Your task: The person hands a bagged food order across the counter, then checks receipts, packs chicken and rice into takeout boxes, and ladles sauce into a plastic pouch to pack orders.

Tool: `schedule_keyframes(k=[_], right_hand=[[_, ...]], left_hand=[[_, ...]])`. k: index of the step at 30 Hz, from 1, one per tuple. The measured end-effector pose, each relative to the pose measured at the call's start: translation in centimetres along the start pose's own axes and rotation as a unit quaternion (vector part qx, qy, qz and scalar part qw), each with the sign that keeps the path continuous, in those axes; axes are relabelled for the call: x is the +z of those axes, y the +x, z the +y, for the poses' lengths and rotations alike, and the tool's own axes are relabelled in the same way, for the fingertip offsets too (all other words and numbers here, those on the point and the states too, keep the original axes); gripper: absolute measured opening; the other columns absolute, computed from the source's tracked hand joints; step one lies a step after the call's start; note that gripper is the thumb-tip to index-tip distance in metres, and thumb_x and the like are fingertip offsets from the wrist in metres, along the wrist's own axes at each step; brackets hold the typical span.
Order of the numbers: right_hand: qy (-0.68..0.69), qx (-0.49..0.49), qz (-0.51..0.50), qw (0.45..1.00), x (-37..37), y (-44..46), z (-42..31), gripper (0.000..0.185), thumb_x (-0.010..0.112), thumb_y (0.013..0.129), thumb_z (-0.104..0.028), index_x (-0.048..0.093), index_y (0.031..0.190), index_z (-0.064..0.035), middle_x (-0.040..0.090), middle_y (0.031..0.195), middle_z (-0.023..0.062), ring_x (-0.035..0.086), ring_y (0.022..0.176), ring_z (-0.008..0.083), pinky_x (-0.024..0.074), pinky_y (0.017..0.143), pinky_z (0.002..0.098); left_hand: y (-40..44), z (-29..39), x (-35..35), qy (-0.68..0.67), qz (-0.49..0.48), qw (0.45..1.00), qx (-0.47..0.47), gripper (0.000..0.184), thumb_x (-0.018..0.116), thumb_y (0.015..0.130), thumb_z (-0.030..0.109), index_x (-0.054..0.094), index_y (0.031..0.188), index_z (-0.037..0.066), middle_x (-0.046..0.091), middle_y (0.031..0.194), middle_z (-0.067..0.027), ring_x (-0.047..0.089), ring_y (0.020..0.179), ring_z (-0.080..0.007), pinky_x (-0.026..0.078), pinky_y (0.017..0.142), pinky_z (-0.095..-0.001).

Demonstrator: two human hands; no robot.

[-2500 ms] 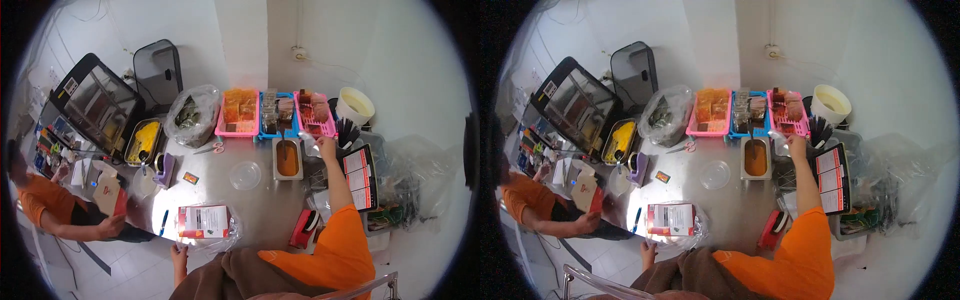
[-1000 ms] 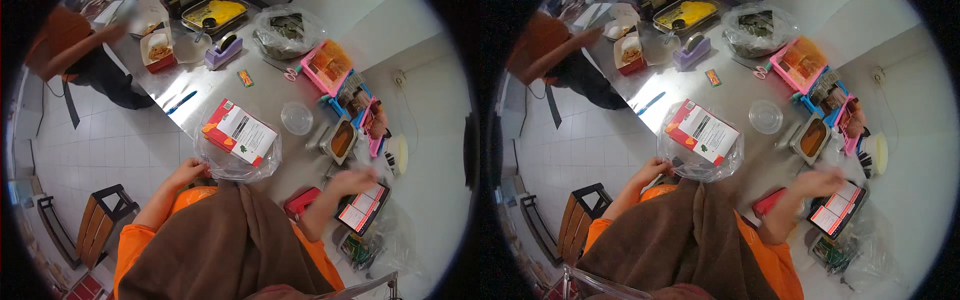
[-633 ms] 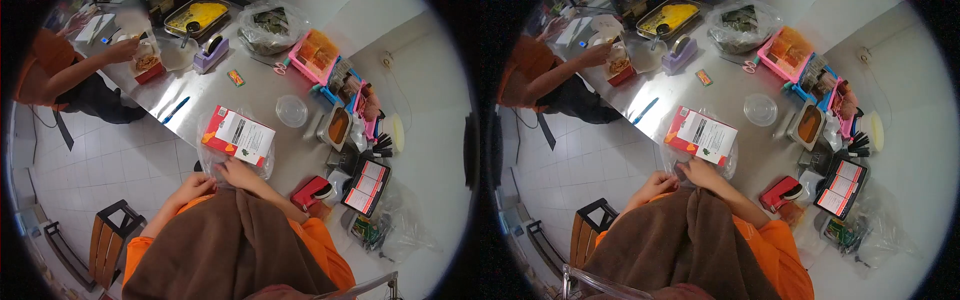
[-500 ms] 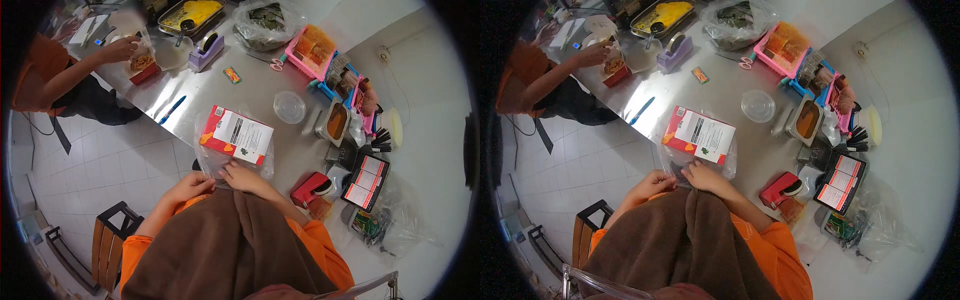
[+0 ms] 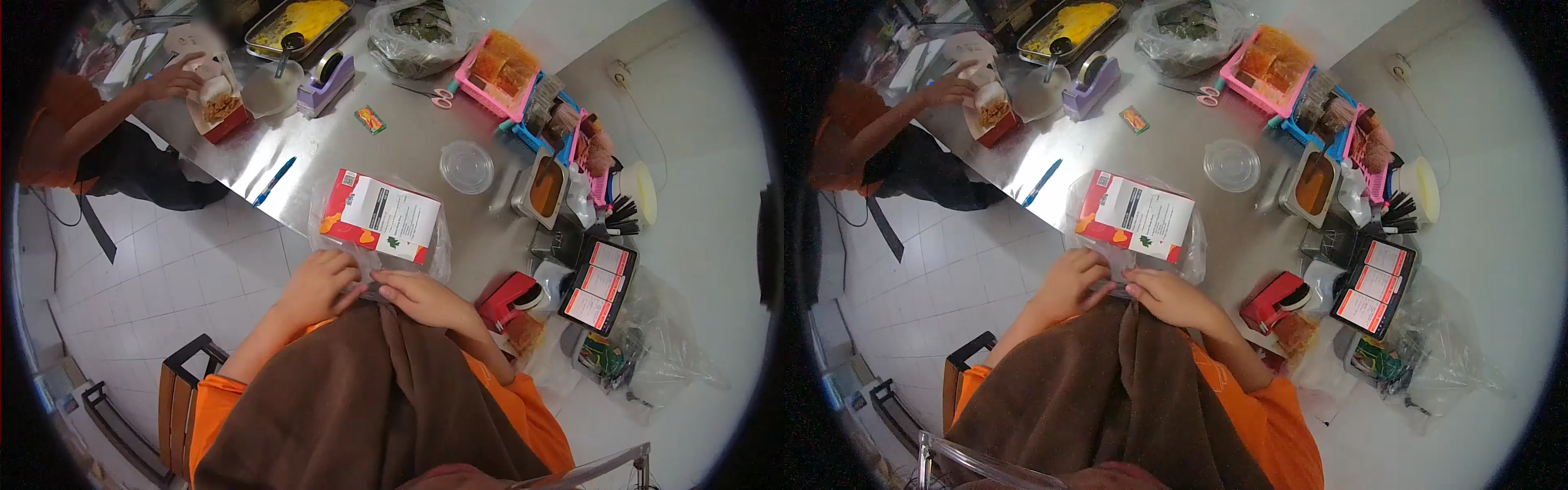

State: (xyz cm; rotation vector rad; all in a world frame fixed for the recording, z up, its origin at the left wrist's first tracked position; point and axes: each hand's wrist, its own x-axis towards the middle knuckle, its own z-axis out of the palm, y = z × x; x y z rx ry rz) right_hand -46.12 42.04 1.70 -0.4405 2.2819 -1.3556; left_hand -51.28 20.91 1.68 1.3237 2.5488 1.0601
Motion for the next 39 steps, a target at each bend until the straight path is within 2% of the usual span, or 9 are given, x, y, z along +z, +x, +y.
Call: schedule_keyframes(k=[10, 19, 22, 25, 28, 31, 34, 36, 39], right_hand=[[-0.018, 0.047, 0.138, 0.989, -1.7, -2.2, 0.6, 0.034, 0.042, 0.089, -0.014, 0.047, 0.117, 0.0048, 0.057, 0.102, 0.0236, 0.056, 0.093, 0.0358, 0.0430, 0.080, 0.0375], [0.125, 0.138, 0.166, 0.968, -1.9, -2.6, 1.7, 0.033, 0.052, 0.086, -0.016, 0.050, 0.111, 0.0044, 0.062, 0.085, 0.0169, 0.062, 0.079, 0.0233, 0.0461, 0.070, 0.0327], [-0.116, 0.163, 0.296, 0.934, -2.9, -2.4, 1.2, 0.029, 0.058, 0.084, -0.021, 0.054, 0.099, 0.0033, 0.056, 0.073, 0.0093, 0.055, 0.066, 0.0172, 0.0455, 0.065, 0.0282], [-0.223, 0.141, 0.435, 0.861, -1.9, -1.8, 4.9, 0.027, 0.063, 0.079, -0.023, 0.054, 0.086, 0.0018, 0.056, 0.074, 0.0099, 0.055, 0.065, 0.0165, 0.0445, 0.062, 0.0279], [-0.076, 0.270, 0.257, 0.925, -2.7, -1.8, 6.2, 0.028, 0.062, 0.080, -0.024, 0.054, 0.089, 0.0011, 0.060, 0.079, 0.0156, 0.058, 0.072, 0.0211, 0.0451, 0.066, 0.0308], [0.022, 0.223, 0.266, 0.938, -3.8, -1.9, 5.4, 0.025, 0.057, 0.084, -0.024, 0.052, 0.089, 0.0001, 0.061, 0.082, 0.0147, 0.060, 0.077, 0.0204, 0.0452, 0.071, 0.0298], [0.180, 0.060, 0.420, 0.887, -3.9, -2.3, 5.2, 0.019, 0.050, 0.089, -0.021, 0.050, 0.094, -0.0023, 0.061, 0.081, 0.0094, 0.059, 0.073, 0.0197, 0.0455, 0.070, 0.0290], [0.394, 0.036, 0.421, 0.816, -4.3, -2.4, 3.5, 0.015, 0.046, 0.091, -0.019, 0.051, 0.093, -0.0039, 0.062, 0.082, 0.0103, 0.059, 0.073, 0.0191, 0.0458, 0.070, 0.0299], [0.572, 0.007, 0.349, 0.742, -5.4, -2.4, 2.5, 0.011, 0.045, 0.091, -0.016, 0.048, 0.093, -0.0060, 0.062, 0.086, 0.0125, 0.058, 0.073, 0.0190, 0.0456, 0.071, 0.0310]], left_hand=[[0.4, -0.4, 3.9, 0.106, -0.210, 0.972, -0.016, 0.059, 0.043, 0.082, 0.056, 0.060, 0.088, 0.000, 0.060, 0.090, -0.0129, 0.058, 0.086, -0.0275, 0.042, 0.080, -0.0377], [1.1, 1.0, 1.8, 0.098, -0.174, 0.973, -0.119, 0.049, 0.056, 0.078, 0.048, 0.057, 0.064, 0.001, 0.058, 0.067, -0.0149, 0.059, 0.067, -0.0303, 0.045, 0.066, -0.0366], [1.9, 1.0, -0.1, 0.046, -0.041, 0.982, -0.179, 0.036, 0.061, 0.078, 0.034, 0.057, 0.070, -0.001, 0.058, 0.070, -0.0159, 0.057, 0.068, -0.0326, 0.044, 0.067, -0.0395], [3.6, -1.2, -0.8, 0.184, 0.278, 0.934, -0.130, 0.031, 0.063, 0.077, 0.028, 0.055, 0.064, 0.000, 0.056, 0.069, -0.0150, 0.056, 0.066, -0.0284, 0.044, 0.061, -0.0377], [3.5, -6.5, 0.1, 0.223, 0.283, 0.915, -0.178, 0.025, 0.061, 0.078, 0.022, 0.058, 0.071, -0.002, 0.057, 0.073, -0.0144, 0.056, 0.066, -0.0283, 0.043, 0.059, -0.0373], [3.4, -7.8, -1.3, 0.019, 0.126, 0.952, -0.277, 0.019, 0.060, 0.079, 0.017, 0.061, 0.078, -0.001, 0.057, 0.072, -0.0129, 0.056, 0.067, -0.0286, 0.043, 0.060, -0.0366], [3.7, -5.1, -3.6, -0.020, 0.207, 0.942, -0.265, 0.016, 0.058, 0.081, 0.015, 0.062, 0.081, -0.001, 0.059, 0.073, -0.0121, 0.058, 0.066, -0.0236, 0.043, 0.059, -0.0309], [3.5, -4.5, -4.2, -0.034, 0.261, 0.938, -0.224, 0.019, 0.056, 0.084, 0.016, 0.063, 0.082, -0.001, 0.061, 0.072, -0.0096, 0.058, 0.065, -0.0191, 0.044, 0.060, -0.0268], [3.7, -4.4, -4.7, -0.290, 0.247, 0.878, -0.291, 0.022, 0.054, 0.087, 0.019, 0.062, 0.080, -0.001, 0.061, 0.072, -0.0057, 0.059, 0.067, -0.0176, 0.045, 0.064, -0.0260]])
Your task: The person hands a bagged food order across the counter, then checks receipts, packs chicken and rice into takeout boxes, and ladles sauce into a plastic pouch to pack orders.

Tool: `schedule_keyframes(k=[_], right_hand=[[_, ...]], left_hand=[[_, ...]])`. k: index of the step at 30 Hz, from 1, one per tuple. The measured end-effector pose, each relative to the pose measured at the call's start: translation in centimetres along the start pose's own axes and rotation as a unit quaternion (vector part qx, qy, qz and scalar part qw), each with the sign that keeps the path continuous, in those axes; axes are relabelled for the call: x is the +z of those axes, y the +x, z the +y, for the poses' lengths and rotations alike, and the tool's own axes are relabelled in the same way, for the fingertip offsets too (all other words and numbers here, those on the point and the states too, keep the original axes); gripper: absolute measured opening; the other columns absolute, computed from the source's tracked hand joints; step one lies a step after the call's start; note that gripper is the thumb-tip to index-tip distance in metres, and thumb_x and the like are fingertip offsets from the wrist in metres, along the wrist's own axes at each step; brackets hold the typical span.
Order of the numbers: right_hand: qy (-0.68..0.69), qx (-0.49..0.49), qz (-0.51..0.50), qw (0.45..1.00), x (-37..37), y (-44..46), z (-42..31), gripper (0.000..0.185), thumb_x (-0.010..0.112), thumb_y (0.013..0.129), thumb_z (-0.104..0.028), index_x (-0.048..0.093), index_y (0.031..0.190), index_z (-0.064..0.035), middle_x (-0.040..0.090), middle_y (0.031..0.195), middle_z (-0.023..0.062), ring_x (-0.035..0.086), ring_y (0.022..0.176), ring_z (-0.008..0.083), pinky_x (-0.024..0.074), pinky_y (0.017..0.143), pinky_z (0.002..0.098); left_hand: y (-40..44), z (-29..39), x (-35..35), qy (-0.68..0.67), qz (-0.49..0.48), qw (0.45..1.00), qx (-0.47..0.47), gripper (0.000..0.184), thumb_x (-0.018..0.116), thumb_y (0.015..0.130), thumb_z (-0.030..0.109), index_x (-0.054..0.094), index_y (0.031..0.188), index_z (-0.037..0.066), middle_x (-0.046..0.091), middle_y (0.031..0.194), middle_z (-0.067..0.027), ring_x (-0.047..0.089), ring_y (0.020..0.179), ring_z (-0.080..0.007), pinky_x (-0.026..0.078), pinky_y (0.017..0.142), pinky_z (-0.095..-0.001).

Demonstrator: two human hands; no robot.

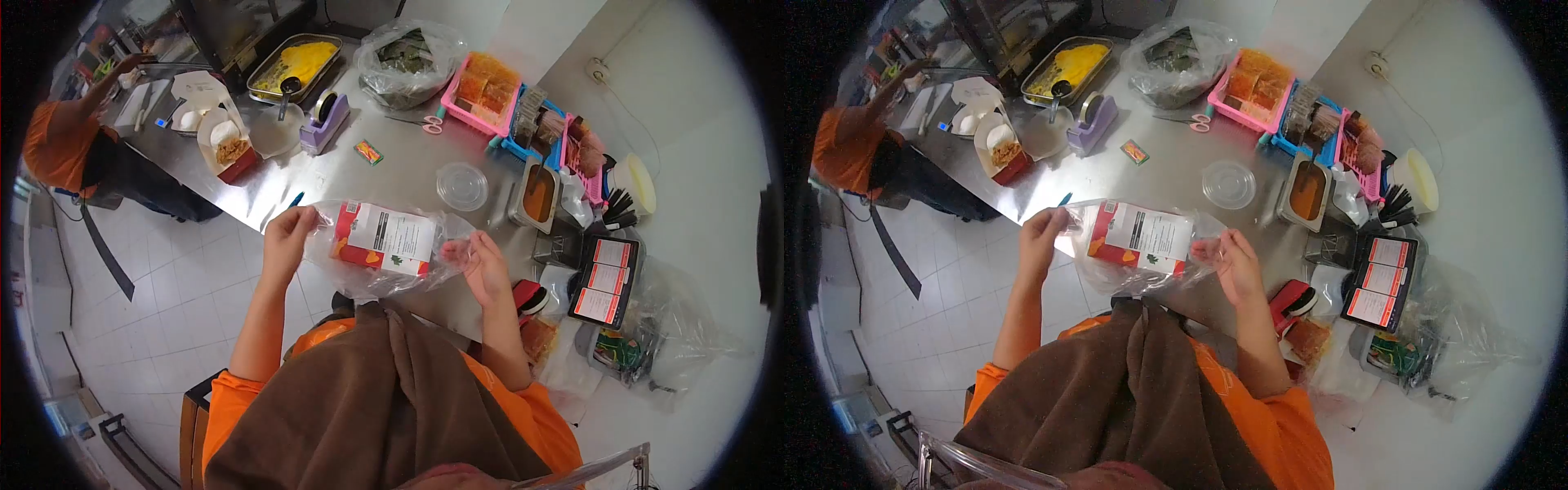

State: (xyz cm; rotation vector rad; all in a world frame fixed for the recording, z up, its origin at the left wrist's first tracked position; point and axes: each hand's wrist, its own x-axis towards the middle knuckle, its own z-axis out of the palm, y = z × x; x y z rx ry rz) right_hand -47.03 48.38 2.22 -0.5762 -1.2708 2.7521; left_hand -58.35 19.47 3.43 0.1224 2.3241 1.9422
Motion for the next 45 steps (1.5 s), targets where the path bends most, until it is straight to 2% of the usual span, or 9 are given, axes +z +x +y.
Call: schedule_keyframes(k=[1, 4, 7, 10, 13, 17, 30, 35, 45], right_hand=[[0.039, 0.027, -0.025, 0.999, 0.1, 0.1, -0.6, 0.009, 0.045, 0.091, -0.015, 0.047, 0.093, -0.0067, 0.062, 0.087, 0.0134, 0.058, 0.073, 0.0191, 0.0454, 0.071, 0.0314], [0.013, -0.153, -0.061, 0.986, 2.1, -0.7, -5.8, 0.008, 0.044, 0.091, -0.014, 0.047, 0.091, -0.0070, 0.062, 0.088, 0.0162, 0.058, 0.071, 0.0181, 0.0451, 0.070, 0.0294], [-0.103, -0.190, -0.071, 0.974, 6.0, -1.9, -7.6, 0.010, 0.044, 0.090, -0.014, 0.045, 0.097, -0.0077, 0.062, 0.088, 0.0172, 0.057, 0.070, 0.0163, 0.0449, 0.066, 0.0275], [-0.110, -0.166, -0.148, 0.969, 8.0, -2.3, -7.1, 0.022, 0.050, 0.087, -0.014, 0.040, 0.106, -0.0082, 0.062, 0.090, 0.0189, 0.058, 0.068, 0.0154, 0.0464, 0.065, 0.0257], [-0.243, -0.133, -0.145, 0.950, 8.0, -1.8, -4.8, 0.036, 0.055, 0.084, -0.011, 0.033, 0.113, -0.0083, 0.060, 0.097, 0.0198, 0.058, 0.073, 0.0143, 0.0468, 0.066, 0.0258], [-0.219, -0.199, -0.155, 0.942, 9.9, -1.7, -2.6, 0.057, 0.058, 0.080, -0.006, 0.026, 0.126, -0.0074, 0.056, 0.108, 0.0172, 0.058, 0.080, 0.0149, 0.0468, 0.072, 0.0275], [-0.341, -0.139, -0.187, 0.911, 13.0, -0.9, -1.6, 0.047, 0.059, 0.078, 0.000, 0.038, 0.120, -0.0060, 0.056, 0.089, 0.0074, 0.057, 0.078, 0.0124, 0.0473, 0.066, 0.0256], [-0.189, -0.185, -0.162, 0.951, 11.7, -0.3, -2.2, 0.042, 0.053, 0.081, 0.004, 0.038, 0.119, -0.0037, 0.055, 0.090, 0.0086, 0.055, 0.075, 0.0115, 0.0465, 0.065, 0.0247], [-0.173, -0.225, -0.143, 0.948, 11.2, -1.1, -1.4, 0.038, 0.051, 0.083, 0.001, 0.037, 0.119, -0.0040, 0.056, 0.087, 0.0094, 0.060, 0.076, 0.0140, 0.0475, 0.070, 0.0246]], left_hand=[[0.1, 0.7, -0.2, -0.106, -0.041, 0.993, -0.009, 0.022, 0.053, 0.087, 0.020, 0.060, 0.082, -0.001, 0.060, 0.075, -0.0065, 0.059, 0.070, -0.0179, 0.046, 0.067, -0.0280], [0.2, 4.7, -1.6, -0.406, -0.165, 0.898, -0.037, 0.023, 0.049, 0.089, 0.023, 0.055, 0.089, 0.001, 0.059, 0.086, -0.0088, 0.059, 0.079, -0.0186, 0.048, 0.078, -0.0339], [-2.4, 10.1, -0.6, -0.423, -0.180, 0.887, -0.028, 0.027, 0.047, 0.089, 0.022, 0.051, 0.099, -0.002, 0.057, 0.101, -0.0137, 0.059, 0.092, -0.0237, 0.049, 0.082, -0.0383], [-4.0, 10.3, -1.2, -0.358, -0.265, 0.893, -0.055, 0.028, 0.044, 0.089, 0.015, 0.047, 0.110, -0.002, 0.055, 0.107, -0.0150, 0.055, 0.103, -0.0312, 0.046, 0.088, -0.0379], [-5.0, 8.8, -1.1, -0.300, -0.285, 0.903, -0.112, 0.031, 0.046, 0.087, 0.010, 0.044, 0.116, -0.003, 0.052, 0.114, -0.0165, 0.054, 0.105, -0.0311, 0.045, 0.090, -0.0372], [-6.0, 8.5, -1.4, -0.265, -0.292, 0.912, -0.111, 0.036, 0.046, 0.087, 0.004, 0.041, 0.122, 0.000, 0.048, 0.120, -0.0132, 0.052, 0.108, -0.0280, 0.045, 0.090, -0.0340], [-4.7, 7.2, 0.0, 0.108, -0.206, 0.945, 0.231, 0.023, 0.058, 0.071, -0.001, 0.066, 0.090, 0.007, 0.054, 0.113, -0.0131, 0.048, 0.106, -0.0253, 0.037, 0.088, -0.0345], [-3.7, 5.0, 0.0, 0.052, -0.186, 0.937, 0.292, 0.021, 0.058, 0.068, -0.001, 0.067, 0.084, 0.008, 0.053, 0.113, -0.0149, 0.048, 0.105, -0.0272, 0.036, 0.089, -0.0375], [-4.6, 4.0, -0.4, 0.027, -0.176, 0.934, 0.309, 0.021, 0.057, 0.065, -0.001, 0.068, 0.080, 0.009, 0.053, 0.113, -0.0162, 0.046, 0.108, -0.0288, 0.032, 0.093, -0.0402]])
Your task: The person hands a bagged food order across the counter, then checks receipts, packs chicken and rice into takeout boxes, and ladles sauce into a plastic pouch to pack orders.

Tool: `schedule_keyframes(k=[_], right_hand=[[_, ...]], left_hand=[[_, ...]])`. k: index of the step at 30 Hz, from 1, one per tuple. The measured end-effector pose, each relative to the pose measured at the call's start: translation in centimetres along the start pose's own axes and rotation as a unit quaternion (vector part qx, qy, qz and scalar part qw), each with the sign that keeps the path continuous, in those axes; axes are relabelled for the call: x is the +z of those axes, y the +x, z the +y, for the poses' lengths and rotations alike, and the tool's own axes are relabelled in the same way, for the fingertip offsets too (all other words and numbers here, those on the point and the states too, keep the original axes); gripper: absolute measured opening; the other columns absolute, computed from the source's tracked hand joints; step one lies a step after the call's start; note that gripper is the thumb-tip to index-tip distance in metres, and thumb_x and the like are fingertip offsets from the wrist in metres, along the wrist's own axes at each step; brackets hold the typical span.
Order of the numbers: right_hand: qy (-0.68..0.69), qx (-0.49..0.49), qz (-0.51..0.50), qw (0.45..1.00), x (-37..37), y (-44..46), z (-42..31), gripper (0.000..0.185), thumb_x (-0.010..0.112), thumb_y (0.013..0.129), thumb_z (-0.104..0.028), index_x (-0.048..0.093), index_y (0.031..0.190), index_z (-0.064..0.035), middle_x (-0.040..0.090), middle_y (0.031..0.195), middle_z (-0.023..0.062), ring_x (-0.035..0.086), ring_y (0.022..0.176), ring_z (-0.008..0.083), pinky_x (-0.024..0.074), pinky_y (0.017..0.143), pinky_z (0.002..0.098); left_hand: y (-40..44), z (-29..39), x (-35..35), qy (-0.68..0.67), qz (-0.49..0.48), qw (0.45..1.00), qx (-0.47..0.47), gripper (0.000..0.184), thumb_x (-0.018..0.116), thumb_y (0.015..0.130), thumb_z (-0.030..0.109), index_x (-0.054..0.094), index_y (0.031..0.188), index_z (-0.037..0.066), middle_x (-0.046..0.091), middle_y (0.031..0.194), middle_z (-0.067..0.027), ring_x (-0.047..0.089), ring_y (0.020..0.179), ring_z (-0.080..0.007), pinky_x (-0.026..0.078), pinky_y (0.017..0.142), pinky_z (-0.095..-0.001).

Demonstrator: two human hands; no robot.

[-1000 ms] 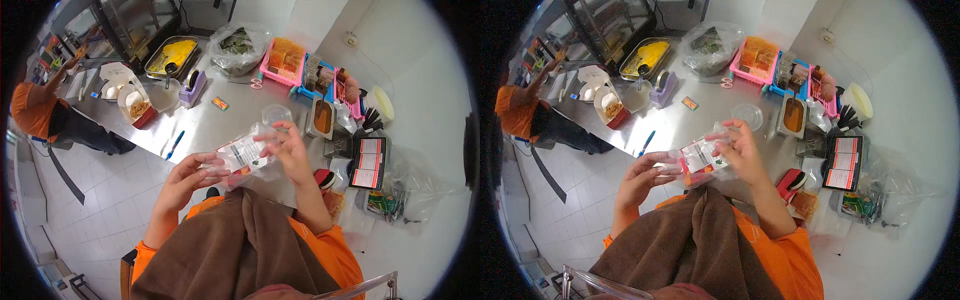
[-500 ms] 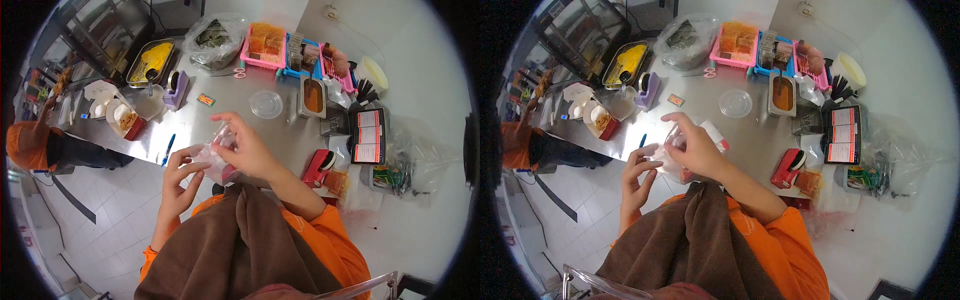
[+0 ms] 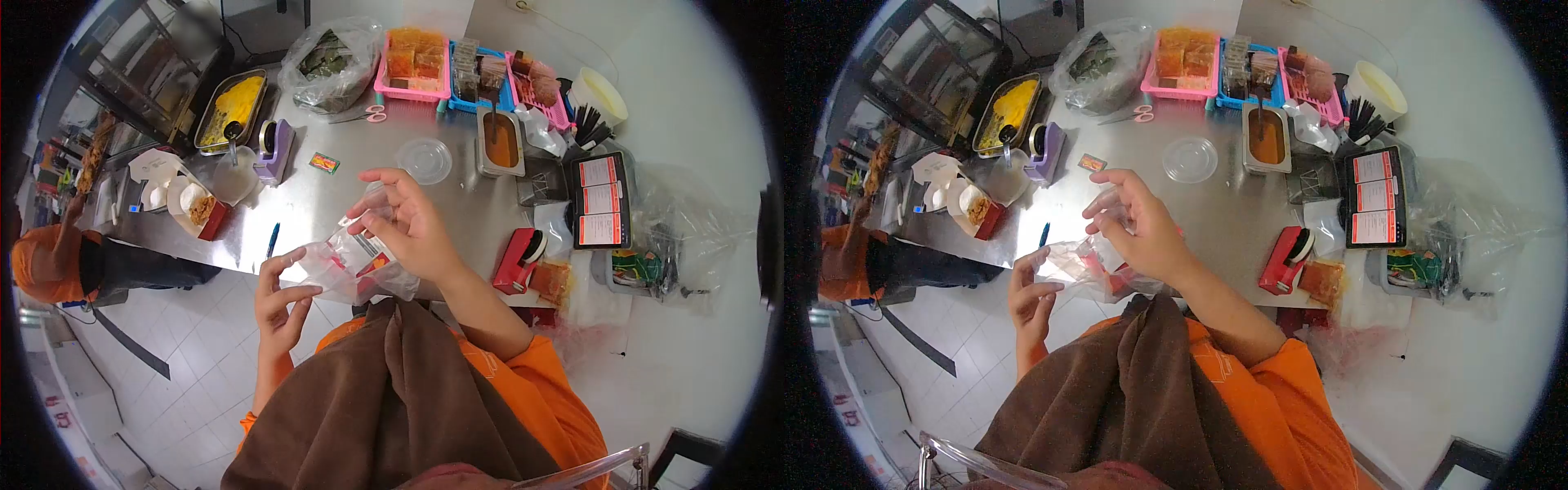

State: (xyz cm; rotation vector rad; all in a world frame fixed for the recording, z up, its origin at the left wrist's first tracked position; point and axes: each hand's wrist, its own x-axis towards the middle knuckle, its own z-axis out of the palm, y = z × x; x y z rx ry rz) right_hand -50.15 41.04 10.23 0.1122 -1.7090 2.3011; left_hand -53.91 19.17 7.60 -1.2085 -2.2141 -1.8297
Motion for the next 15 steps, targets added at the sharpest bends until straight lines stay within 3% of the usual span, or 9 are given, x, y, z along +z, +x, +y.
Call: schedule_keyframes(k=[2, 5, 6, 9, 10, 11, 12, 14, 15], right_hand=[[0.002, 0.032, 0.004, 0.999, 0.2, -0.2, -0.7, 0.039, 0.052, 0.083, -0.001, 0.037, 0.119, -0.0042, 0.057, 0.084, 0.0087, 0.060, 0.075, 0.0136, 0.0472, 0.069, 0.0245], [-0.183, 0.135, -0.138, 0.964, 1.3, -0.5, -2.4, 0.045, 0.056, 0.083, -0.004, 0.035, 0.122, -0.0058, 0.058, 0.087, 0.0072, 0.057, 0.081, 0.0119, 0.0451, 0.070, 0.0247], [-0.189, 0.045, -0.145, 0.970, 2.1, -0.8, -1.3, 0.046, 0.060, 0.079, -0.005, 0.036, 0.118, -0.0044, 0.057, 0.077, 0.0062, 0.058, 0.068, 0.0103, 0.0455, 0.061, 0.0242], [-0.062, 0.082, -0.038, 0.994, 1.7, -0.2, 0.5, 0.046, 0.059, 0.078, -0.002, 0.036, 0.118, -0.0046, 0.054, 0.075, 0.0047, 0.057, 0.069, 0.0099, 0.0454, 0.059, 0.0244], [-0.010, 0.065, -0.014, 0.998, 1.3, -0.1, 0.0, 0.046, 0.057, 0.078, 0.000, 0.036, 0.117, -0.0057, 0.052, 0.078, 0.0047, 0.056, 0.071, 0.0099, 0.0451, 0.060, 0.0233], [0.015, 0.055, 0.001, 0.998, 1.4, -0.1, -0.1, 0.044, 0.057, 0.079, -0.001, 0.036, 0.118, -0.0058, 0.052, 0.081, 0.0044, 0.054, 0.072, 0.0094, 0.0448, 0.061, 0.0227], [0.040, 0.045, 0.019, 0.998, 1.7, -0.1, 0.0, 0.043, 0.056, 0.080, -0.002, 0.036, 0.118, -0.0059, 0.052, 0.084, 0.0040, 0.053, 0.073, 0.0088, 0.0445, 0.063, 0.0220], [0.054, -0.002, 0.010, 0.999, 2.5, -0.6, 1.3, 0.042, 0.057, 0.081, -0.005, 0.036, 0.118, -0.0050, 0.051, 0.093, 0.0056, 0.052, 0.079, 0.0104, 0.0451, 0.071, 0.0239], [-0.062, -0.023, -0.042, 0.997, 3.1, -1.2, 2.4, 0.044, 0.058, 0.080, -0.007, 0.037, 0.119, -0.0031, 0.049, 0.100, 0.0077, 0.052, 0.086, 0.0135, 0.0434, 0.079, 0.0280]], left_hand=[[-0.2, -0.1, 0.0, 0.022, -0.009, 1.000, 0.013, 0.021, 0.058, 0.065, -0.001, 0.068, 0.080, 0.009, 0.053, 0.114, -0.0166, 0.046, 0.106, -0.0287, 0.033, 0.091, -0.0401], [1.0, 0.9, 0.2, 0.099, -0.053, 0.992, 0.055, 0.020, 0.059, 0.064, 0.002, 0.065, 0.082, 0.007, 0.053, 0.111, -0.0162, 0.047, 0.103, -0.0284, 0.035, 0.087, -0.0392], [1.6, 1.3, 0.3, 0.132, -0.074, 0.986, 0.072, 0.020, 0.059, 0.064, 0.003, 0.064, 0.083, 0.006, 0.053, 0.109, -0.0159, 0.047, 0.102, -0.0282, 0.035, 0.085, -0.0388], [1.4, -1.0, 0.4, 0.128, 0.046, 0.987, 0.088, 0.036, 0.064, 0.063, 0.009, 0.056, 0.097, 0.003, 0.048, 0.107, -0.0150, 0.045, 0.101, -0.0270, 0.034, 0.083, -0.0369], [1.8, -2.1, 0.4, 0.065, 0.080, 0.993, 0.066, 0.060, 0.074, 0.059, 0.020, 0.046, 0.109, 0.001, 0.042, 0.108, -0.0146, 0.042, 0.104, -0.0269, 0.034, 0.086, -0.0372], [2.8, -2.9, 0.1, 0.055, 0.006, 0.998, 0.020, 0.083, 0.080, 0.052, 0.034, 0.041, 0.116, 0.000, 0.039, 0.117, -0.0172, 0.039, 0.110, -0.0271, 0.033, 0.091, -0.0375], [2.7, -4.1, 1.1, 0.048, -0.073, 0.996, -0.012, 0.089, 0.080, 0.049, 0.041, 0.042, 0.117, -0.001, 0.039, 0.118, -0.0177, 0.039, 0.112, -0.0284, 0.034, 0.092, -0.0379], [2.4, -7.5, 4.8, 0.090, -0.214, 0.972, -0.044, 0.082, 0.076, 0.054, 0.041, 0.043, 0.116, -0.001, 0.042, 0.115, -0.0164, 0.041, 0.109, -0.0269, 0.035, 0.091, -0.0368], [2.2, -9.4, 6.8, 0.120, -0.251, 0.959, -0.050, 0.078, 0.073, 0.057, 0.042, 0.044, 0.116, -0.001, 0.043, 0.114, -0.0157, 0.042, 0.108, -0.0262, 0.035, 0.090, -0.0363]])
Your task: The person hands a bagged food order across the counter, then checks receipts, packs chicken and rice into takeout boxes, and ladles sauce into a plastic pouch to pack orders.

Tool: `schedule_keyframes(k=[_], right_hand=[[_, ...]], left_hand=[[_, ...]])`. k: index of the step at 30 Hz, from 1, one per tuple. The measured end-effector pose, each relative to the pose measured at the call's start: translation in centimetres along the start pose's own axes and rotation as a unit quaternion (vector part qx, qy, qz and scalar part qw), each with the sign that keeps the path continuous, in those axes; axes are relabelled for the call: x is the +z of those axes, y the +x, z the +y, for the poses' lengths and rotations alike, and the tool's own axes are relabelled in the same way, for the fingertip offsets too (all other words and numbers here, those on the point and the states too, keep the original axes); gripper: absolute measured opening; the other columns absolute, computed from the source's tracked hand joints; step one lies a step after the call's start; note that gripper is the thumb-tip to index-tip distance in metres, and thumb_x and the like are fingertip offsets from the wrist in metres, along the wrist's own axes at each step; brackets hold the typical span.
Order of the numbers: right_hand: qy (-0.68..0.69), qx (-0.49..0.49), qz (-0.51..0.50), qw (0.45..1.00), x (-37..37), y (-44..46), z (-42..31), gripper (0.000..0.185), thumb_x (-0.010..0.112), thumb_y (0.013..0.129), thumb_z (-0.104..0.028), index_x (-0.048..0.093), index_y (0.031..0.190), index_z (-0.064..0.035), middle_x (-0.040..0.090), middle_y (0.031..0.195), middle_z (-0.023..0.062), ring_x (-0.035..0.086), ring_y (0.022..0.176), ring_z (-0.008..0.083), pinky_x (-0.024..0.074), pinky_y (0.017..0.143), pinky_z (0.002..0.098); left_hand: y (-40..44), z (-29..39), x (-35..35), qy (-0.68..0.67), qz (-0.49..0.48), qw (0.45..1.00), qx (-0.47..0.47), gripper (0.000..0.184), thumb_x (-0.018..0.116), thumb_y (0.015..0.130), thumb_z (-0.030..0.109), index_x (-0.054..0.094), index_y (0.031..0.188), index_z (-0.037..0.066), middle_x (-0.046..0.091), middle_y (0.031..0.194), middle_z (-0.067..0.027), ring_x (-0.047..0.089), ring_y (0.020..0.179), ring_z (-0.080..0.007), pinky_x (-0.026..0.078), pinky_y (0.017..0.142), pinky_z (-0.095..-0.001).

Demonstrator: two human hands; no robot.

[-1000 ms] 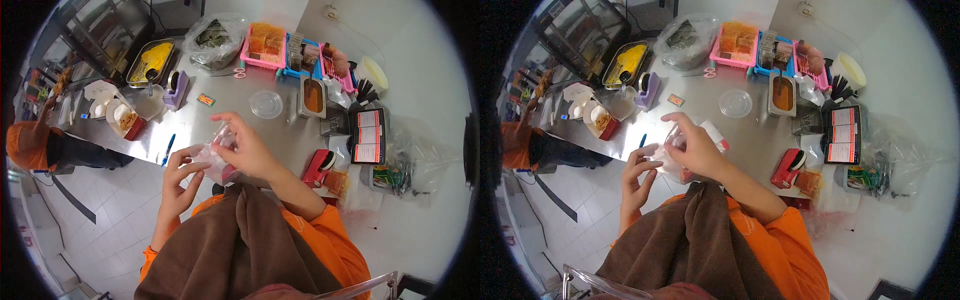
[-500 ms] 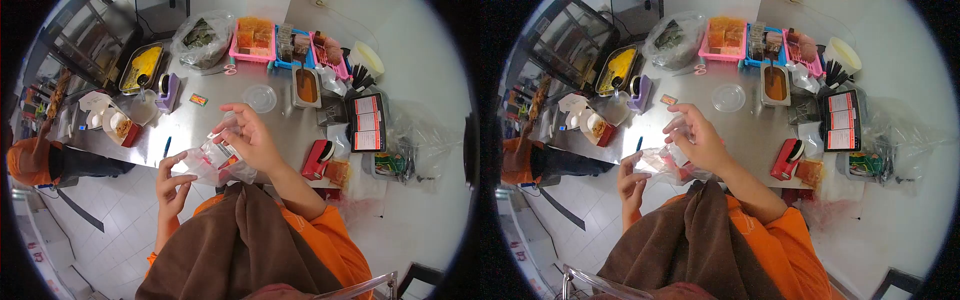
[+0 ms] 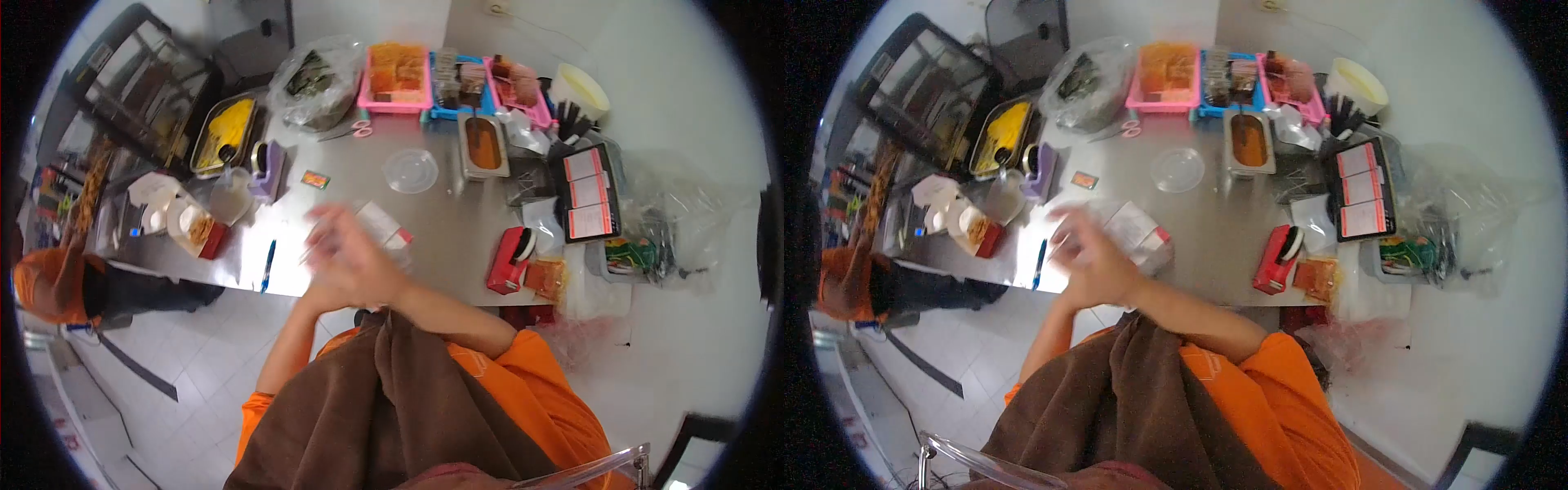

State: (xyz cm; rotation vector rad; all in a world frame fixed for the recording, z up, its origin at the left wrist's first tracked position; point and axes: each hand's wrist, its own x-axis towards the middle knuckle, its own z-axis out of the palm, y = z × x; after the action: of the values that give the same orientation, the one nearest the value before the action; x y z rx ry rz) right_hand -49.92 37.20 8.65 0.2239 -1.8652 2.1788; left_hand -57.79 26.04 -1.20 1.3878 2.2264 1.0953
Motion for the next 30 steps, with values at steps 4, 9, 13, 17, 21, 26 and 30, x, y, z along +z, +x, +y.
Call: schedule_keyframes(k=[4, 9, 13, 17, 21, 26, 30], right_hand=[[-0.182, -0.094, -0.120, 0.971, 2.6, -4.8, 3.0, 0.049, 0.062, 0.079, -0.017, 0.041, 0.121, -0.0012, 0.044, 0.112, 0.0133, 0.046, 0.102, 0.0262, 0.0360, 0.091, 0.0367], [-0.236, -0.136, 0.077, 0.959, -5.6, -10.3, 3.4, 0.048, 0.054, 0.085, -0.028, 0.039, 0.124, -0.0046, 0.045, 0.118, 0.0183, 0.041, 0.114, 0.0329, 0.0304, 0.097, 0.0403], [-0.216, -0.077, 0.252, 0.940, -13.1, -10.4, 7.3, 0.044, 0.045, 0.090, -0.037, 0.047, 0.118, -0.0025, 0.044, 0.126, 0.0137, 0.038, 0.120, 0.0273, 0.0281, 0.099, 0.0387], [0.275, 0.130, 0.226, 0.925, -12.6, -10.0, 5.0, 0.044, 0.034, 0.093, -0.040, 0.050, 0.118, -0.0067, 0.054, 0.109, 0.0086, 0.049, 0.104, 0.0200, 0.0385, 0.088, 0.0356], [0.452, 0.421, 0.146, 0.773, -11.1, -12.6, 7.3, 0.044, 0.031, 0.094, -0.040, 0.048, 0.119, -0.0087, 0.061, 0.089, 0.0063, 0.059, 0.081, 0.0146, 0.0493, 0.070, 0.0290], [0.344, 0.394, 0.083, 0.848, -17.3, -13.3, 2.2, 0.052, 0.034, 0.091, -0.047, 0.057, 0.099, -0.0016, 0.046, 0.046, -0.0001, 0.034, 0.029, 0.0050, 0.0227, 0.026, 0.0163], [-0.028, 0.111, 0.382, 0.917, -30.0, -8.6, 4.6, 0.027, 0.053, 0.086, -0.028, 0.061, 0.090, -0.0027, 0.058, 0.059, 0.0073, 0.055, 0.049, 0.0117, 0.0452, 0.043, 0.0261]], left_hand=[[1.8, -2.5, 4.8, 0.060, 0.022, 0.996, -0.055, 0.065, 0.065, 0.068, 0.042, 0.047, 0.114, 0.000, 0.048, 0.108, -0.0131, 0.047, 0.103, -0.0232, 0.038, 0.088, -0.0342], [1.7, -0.5, 3.3, 0.017, 0.092, 0.971, -0.219, 0.053, 0.054, 0.082, 0.043, 0.052, 0.112, 0.000, 0.055, 0.102, -0.0098, 0.052, 0.096, -0.0195, 0.041, 0.085, -0.0315], [3.4, 4.9, 0.3, -0.594, 0.225, 0.714, -0.295, 0.039, 0.044, 0.090, 0.031, 0.051, 0.111, -0.001, 0.057, 0.102, -0.0137, 0.056, 0.092, -0.0244, 0.046, 0.079, -0.0360], [5.6, 4.1, 0.7, -0.597, 0.130, 0.713, -0.344, 0.032, 0.040, 0.091, 0.022, 0.049, 0.113, 0.000, 0.058, 0.101, -0.0133, 0.057, 0.090, -0.0250, 0.047, 0.079, -0.0342], [5.7, 0.8, 0.8, 0.077, 0.148, 0.986, -0.009, 0.025, 0.046, 0.081, 0.009, 0.053, 0.101, -0.005, 0.057, 0.094, -0.0168, 0.055, 0.088, -0.0282, 0.043, 0.078, -0.0330], [5.8, 5.1, -0.6, 0.152, 0.136, 0.967, 0.150, 0.013, 0.046, 0.074, 0.007, 0.049, 0.079, -0.005, 0.048, 0.075, -0.0143, 0.046, 0.068, -0.0260, 0.038, 0.064, -0.0304], [4.5, 2.6, 2.2, -0.264, 0.164, 0.935, -0.170, 0.018, 0.042, 0.083, 0.016, 0.045, 0.074, 0.001, 0.045, 0.072, -0.0059, 0.041, 0.064, -0.0150, 0.035, 0.055, -0.0269]])
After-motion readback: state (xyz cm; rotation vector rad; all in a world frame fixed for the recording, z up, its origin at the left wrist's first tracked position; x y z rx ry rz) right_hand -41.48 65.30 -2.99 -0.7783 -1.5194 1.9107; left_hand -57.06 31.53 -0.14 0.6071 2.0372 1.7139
